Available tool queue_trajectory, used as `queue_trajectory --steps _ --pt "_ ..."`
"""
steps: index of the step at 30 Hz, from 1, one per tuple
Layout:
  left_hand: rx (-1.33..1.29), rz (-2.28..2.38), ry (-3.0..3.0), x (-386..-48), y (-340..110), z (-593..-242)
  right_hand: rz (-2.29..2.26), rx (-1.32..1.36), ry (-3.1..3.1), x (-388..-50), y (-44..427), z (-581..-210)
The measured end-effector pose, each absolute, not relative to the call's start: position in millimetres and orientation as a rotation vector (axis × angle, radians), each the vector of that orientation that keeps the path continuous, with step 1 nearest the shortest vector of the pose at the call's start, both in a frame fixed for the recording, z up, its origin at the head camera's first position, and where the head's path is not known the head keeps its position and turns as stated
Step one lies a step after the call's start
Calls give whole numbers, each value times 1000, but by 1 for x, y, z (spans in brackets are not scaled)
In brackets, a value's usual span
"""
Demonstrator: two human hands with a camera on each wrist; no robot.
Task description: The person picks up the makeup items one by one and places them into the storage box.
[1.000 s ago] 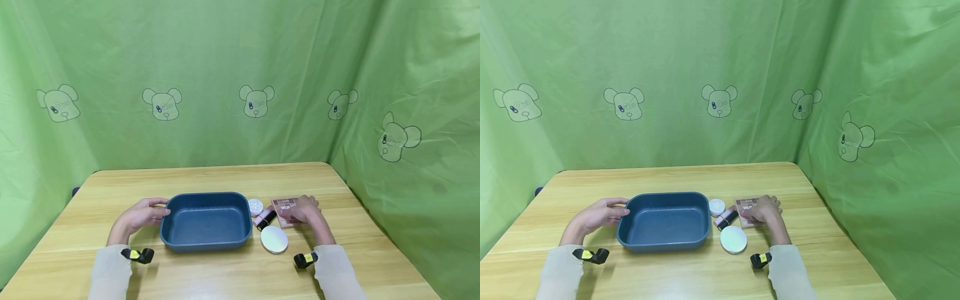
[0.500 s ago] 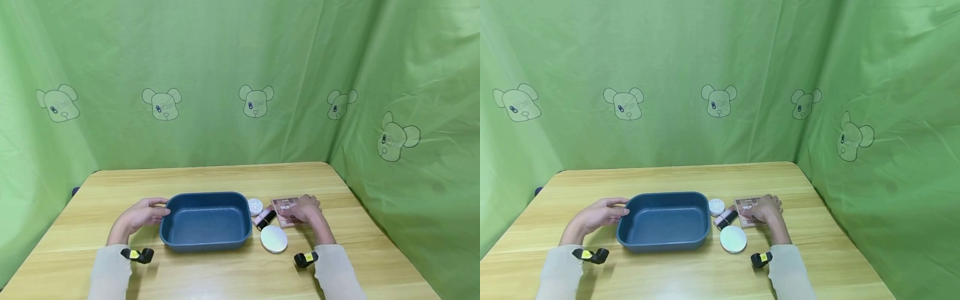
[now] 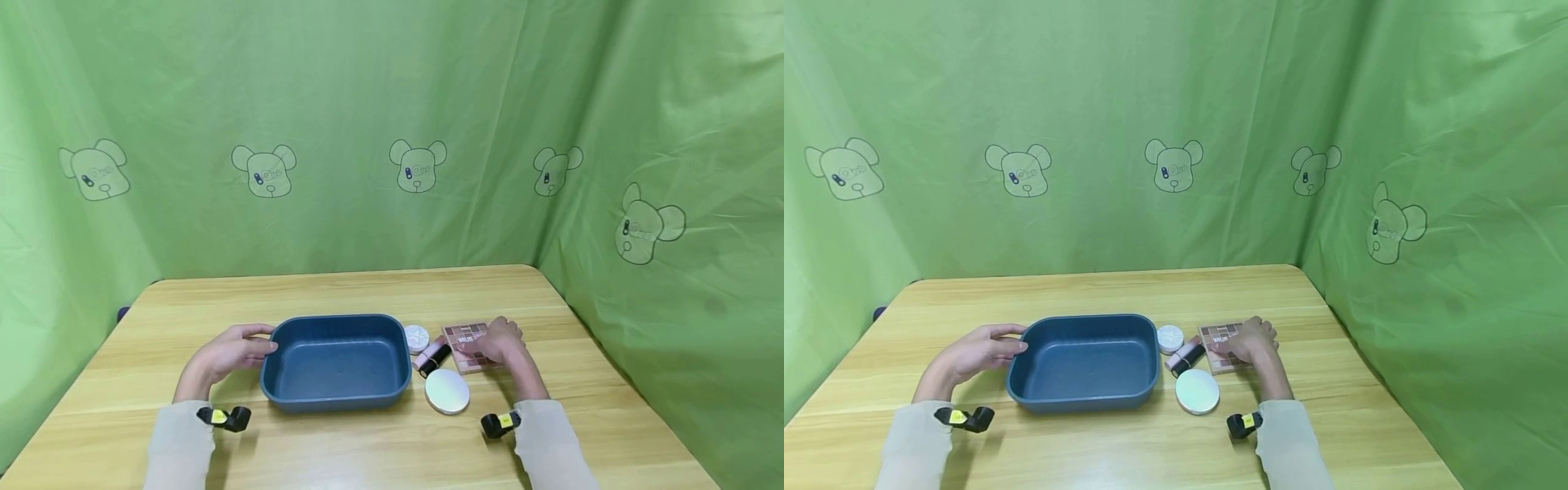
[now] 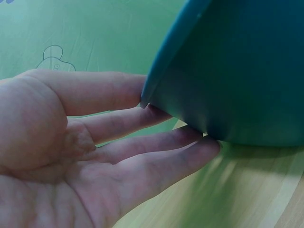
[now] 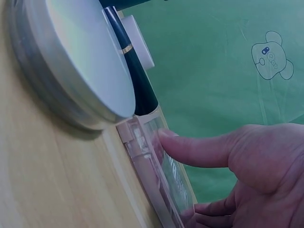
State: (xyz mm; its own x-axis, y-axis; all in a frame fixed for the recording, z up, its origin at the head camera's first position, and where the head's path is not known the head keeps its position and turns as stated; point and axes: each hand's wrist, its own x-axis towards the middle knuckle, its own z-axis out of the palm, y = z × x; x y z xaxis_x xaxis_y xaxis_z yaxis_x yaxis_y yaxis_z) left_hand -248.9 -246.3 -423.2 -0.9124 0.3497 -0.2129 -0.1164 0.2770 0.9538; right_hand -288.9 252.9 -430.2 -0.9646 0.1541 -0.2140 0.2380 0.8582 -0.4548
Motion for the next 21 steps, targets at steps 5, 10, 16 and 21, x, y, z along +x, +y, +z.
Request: queue_trajectory --steps 5,10,16,21 --pt "208 1671 2171 -250 -247 -423 -741 296 2867 -291 255 -429" --pt "208 1675 2169 -251 -247 -423 -721 283 2869 -291 257 -428" --pt "206 1677 2164 -250 -247 -424 -687 272 2847 -288 256 -425" --pt "207 1673 2168 -250 -247 -424 -641 252 2848 -285 254 -423"
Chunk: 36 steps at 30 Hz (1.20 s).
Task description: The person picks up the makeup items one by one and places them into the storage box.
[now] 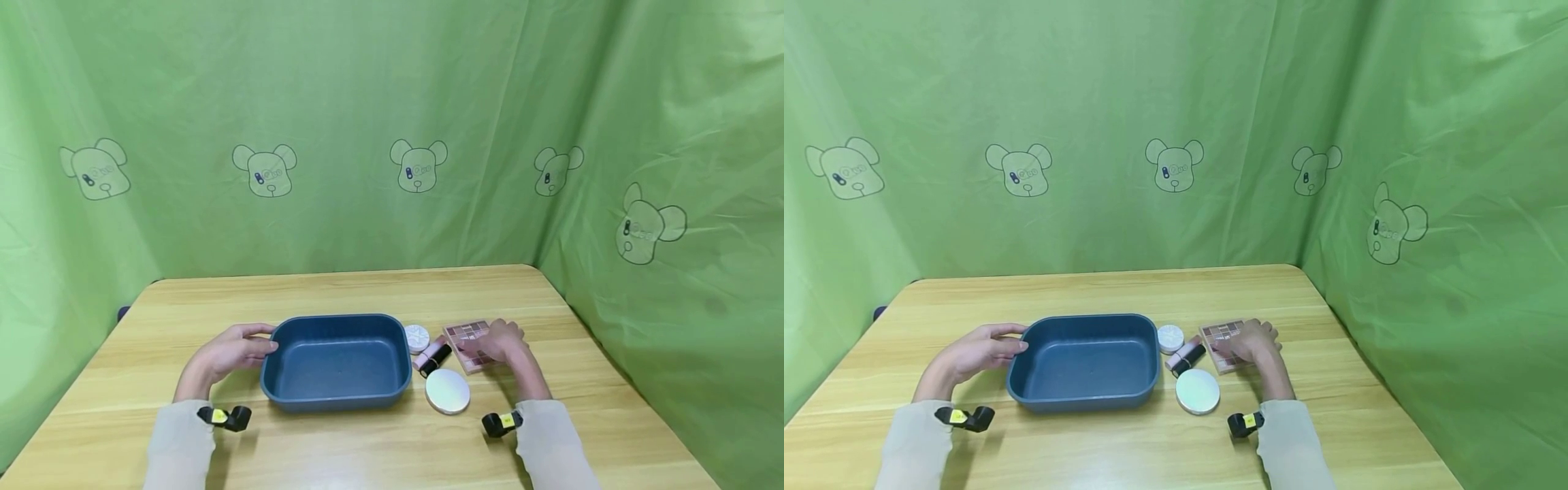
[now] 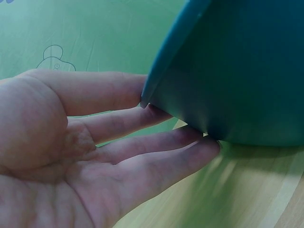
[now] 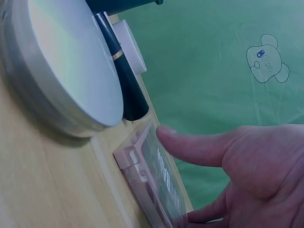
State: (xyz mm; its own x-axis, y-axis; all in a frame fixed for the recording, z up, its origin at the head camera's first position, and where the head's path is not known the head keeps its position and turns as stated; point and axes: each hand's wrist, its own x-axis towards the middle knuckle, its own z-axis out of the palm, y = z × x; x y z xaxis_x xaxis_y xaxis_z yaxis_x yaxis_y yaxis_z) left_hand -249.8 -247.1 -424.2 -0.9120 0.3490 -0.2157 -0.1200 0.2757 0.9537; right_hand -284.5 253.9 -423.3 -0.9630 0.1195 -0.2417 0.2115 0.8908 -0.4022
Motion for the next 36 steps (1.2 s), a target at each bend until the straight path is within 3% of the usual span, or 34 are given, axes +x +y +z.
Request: queue_trajectory --steps 36 --pt "209 1674 2169 -250 -248 -424 -673 286 2866 -285 249 -426"
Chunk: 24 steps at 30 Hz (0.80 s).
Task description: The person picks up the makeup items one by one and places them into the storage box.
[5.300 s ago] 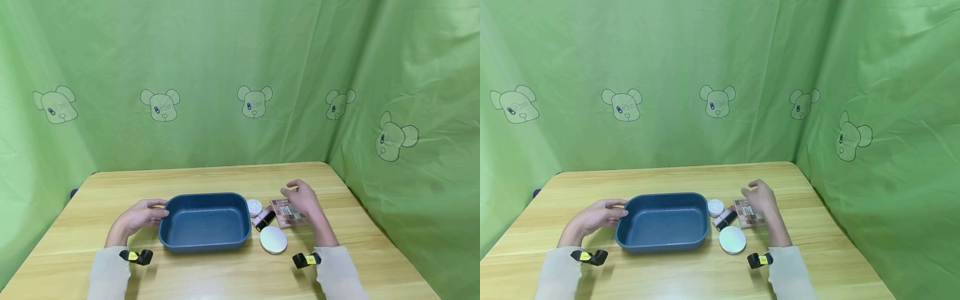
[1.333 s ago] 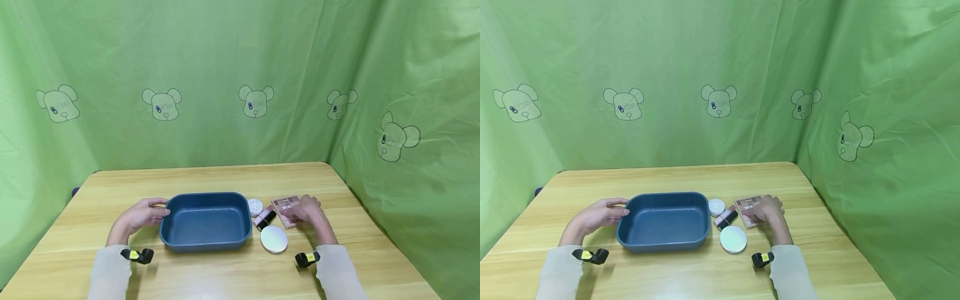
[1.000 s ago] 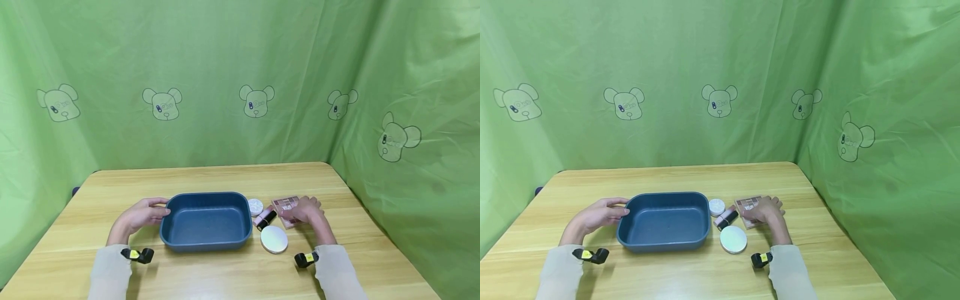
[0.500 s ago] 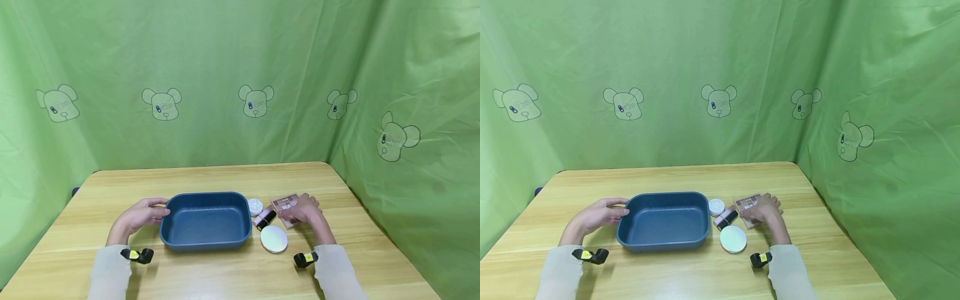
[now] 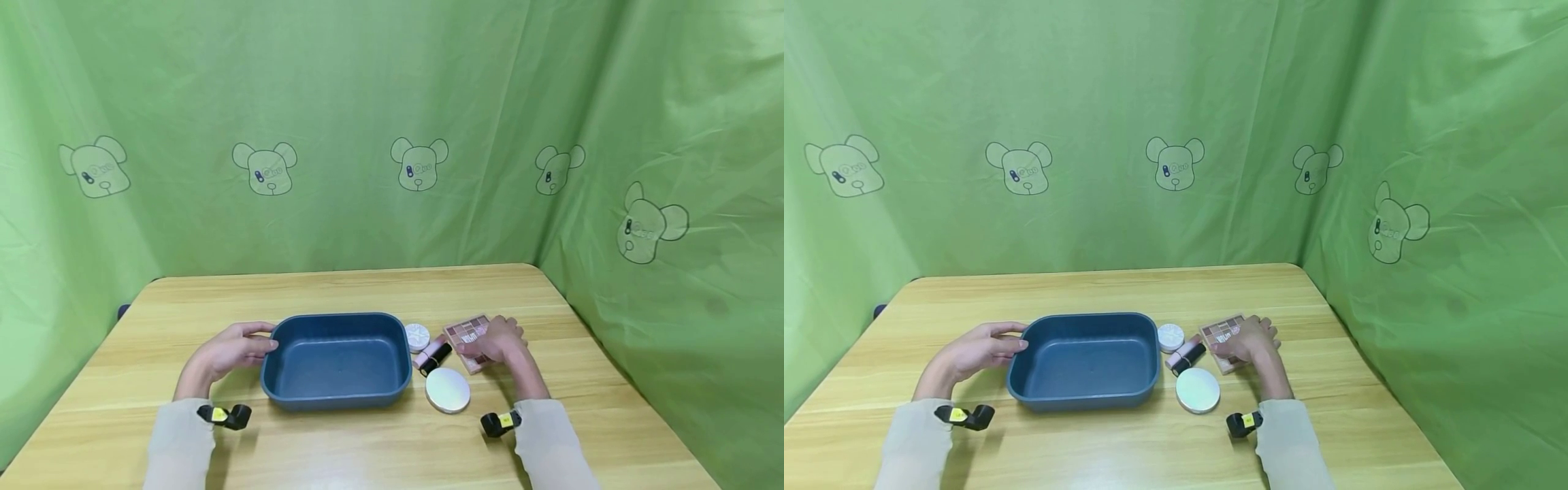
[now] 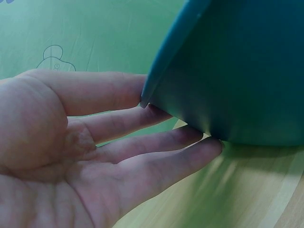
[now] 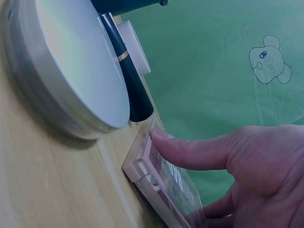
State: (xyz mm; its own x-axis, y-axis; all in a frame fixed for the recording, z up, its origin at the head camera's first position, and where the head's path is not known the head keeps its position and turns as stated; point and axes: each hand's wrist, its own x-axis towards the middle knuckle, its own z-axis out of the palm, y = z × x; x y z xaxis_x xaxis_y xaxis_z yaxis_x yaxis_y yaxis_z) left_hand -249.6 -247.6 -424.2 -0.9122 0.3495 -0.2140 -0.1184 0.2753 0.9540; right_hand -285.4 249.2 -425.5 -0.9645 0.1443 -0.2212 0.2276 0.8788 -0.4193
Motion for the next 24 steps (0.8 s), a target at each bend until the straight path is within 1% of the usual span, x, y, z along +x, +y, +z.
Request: queue_trajectory --steps 5,13,24 --pt "213 1677 2162 -249 -247 -423 -679 286 2889 -288 253 -424" --pt "236 1688 2138 -250 -248 -425 -905 289 2886 -288 262 -422" --pt "238 1696 2134 -249 -247 -424 -1032 336 2900 -285 265 -414"
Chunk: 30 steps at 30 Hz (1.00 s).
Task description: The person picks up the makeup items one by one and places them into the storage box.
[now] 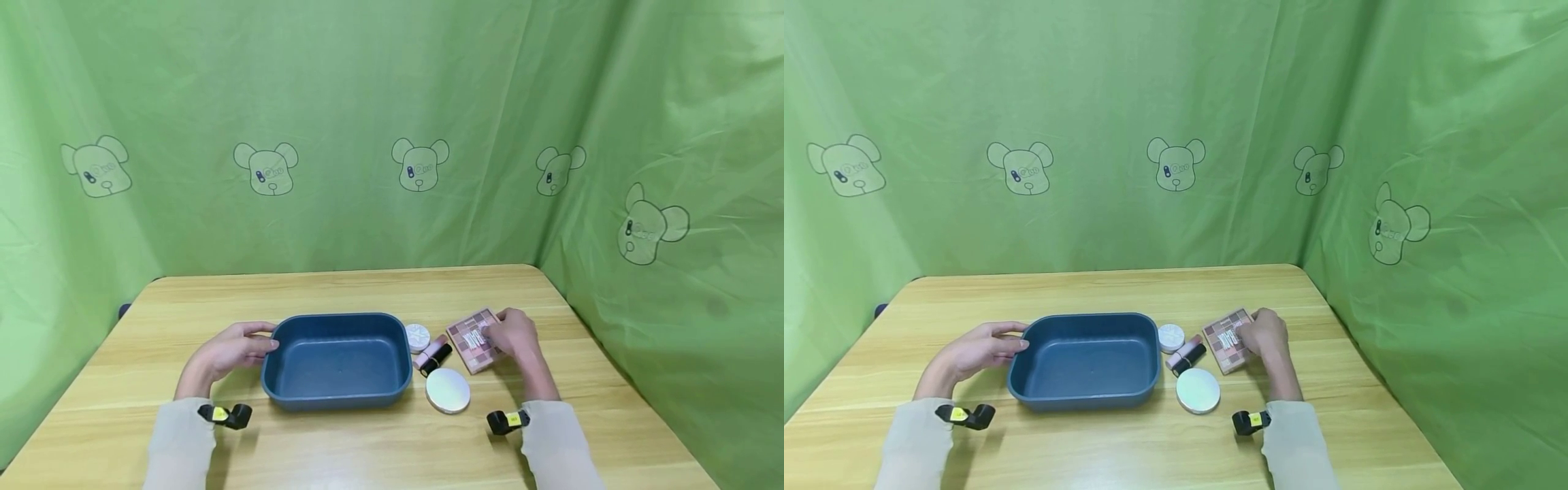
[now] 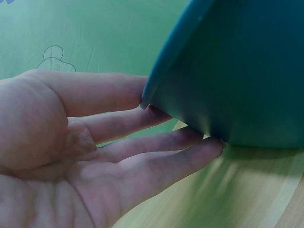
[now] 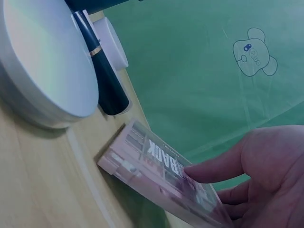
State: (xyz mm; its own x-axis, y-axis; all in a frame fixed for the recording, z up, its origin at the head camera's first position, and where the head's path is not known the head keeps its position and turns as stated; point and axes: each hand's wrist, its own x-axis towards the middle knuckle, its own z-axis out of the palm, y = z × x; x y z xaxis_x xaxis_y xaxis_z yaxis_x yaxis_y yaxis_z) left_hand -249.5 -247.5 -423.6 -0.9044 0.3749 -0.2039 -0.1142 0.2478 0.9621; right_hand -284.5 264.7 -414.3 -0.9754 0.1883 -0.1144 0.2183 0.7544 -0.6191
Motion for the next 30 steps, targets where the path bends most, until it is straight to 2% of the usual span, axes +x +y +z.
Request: queue_trajectory --steps 10,30 --pt "215 1693 2137 -249 -248 -425 -1080 354 2875 -283 269 -408" --pt "221 1698 2132 -250 -247 -424 -984 208 2940 -272 267 -384"
